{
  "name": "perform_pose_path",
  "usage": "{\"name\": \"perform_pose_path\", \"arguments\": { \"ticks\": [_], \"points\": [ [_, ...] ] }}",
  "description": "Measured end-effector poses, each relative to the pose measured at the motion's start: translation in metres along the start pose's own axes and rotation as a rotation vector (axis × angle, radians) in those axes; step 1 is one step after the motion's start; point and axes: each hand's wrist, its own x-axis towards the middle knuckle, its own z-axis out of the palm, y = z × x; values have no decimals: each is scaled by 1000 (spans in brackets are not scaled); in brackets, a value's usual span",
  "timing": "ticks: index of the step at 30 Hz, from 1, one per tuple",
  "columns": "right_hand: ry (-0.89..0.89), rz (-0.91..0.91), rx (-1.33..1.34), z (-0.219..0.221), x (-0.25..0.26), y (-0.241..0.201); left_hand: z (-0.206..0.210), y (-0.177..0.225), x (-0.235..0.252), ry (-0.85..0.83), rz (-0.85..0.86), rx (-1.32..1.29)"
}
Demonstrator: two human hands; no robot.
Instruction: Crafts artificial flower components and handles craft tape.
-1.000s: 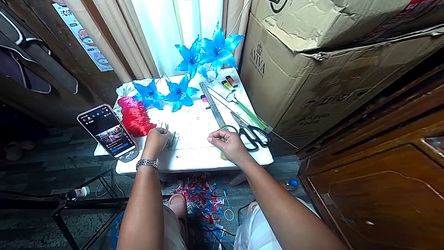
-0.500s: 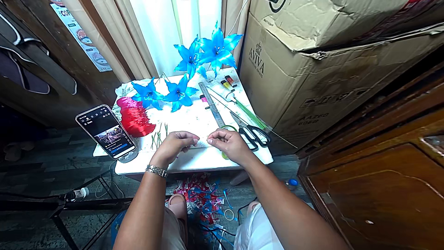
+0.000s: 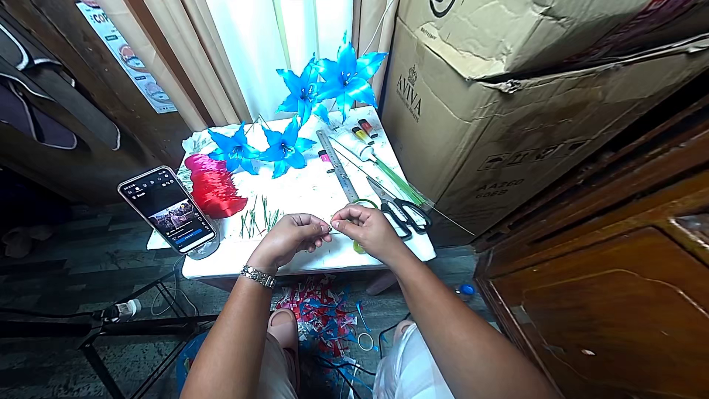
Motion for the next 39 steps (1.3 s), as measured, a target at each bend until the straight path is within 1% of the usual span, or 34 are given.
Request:
{"name": "perform_pose_path", "arguments": {
  "ticks": [9,28,39],
  "points": [
    [9,-7,-5,1,-1,1,0,-1,-1,6,20,5],
    [47,13,3,2,-3,-5,3,1,-1,7,-10,-67],
    [27,-14,32,3,-2,-2,5,-1,0,4,5,-73]
  ]
}}
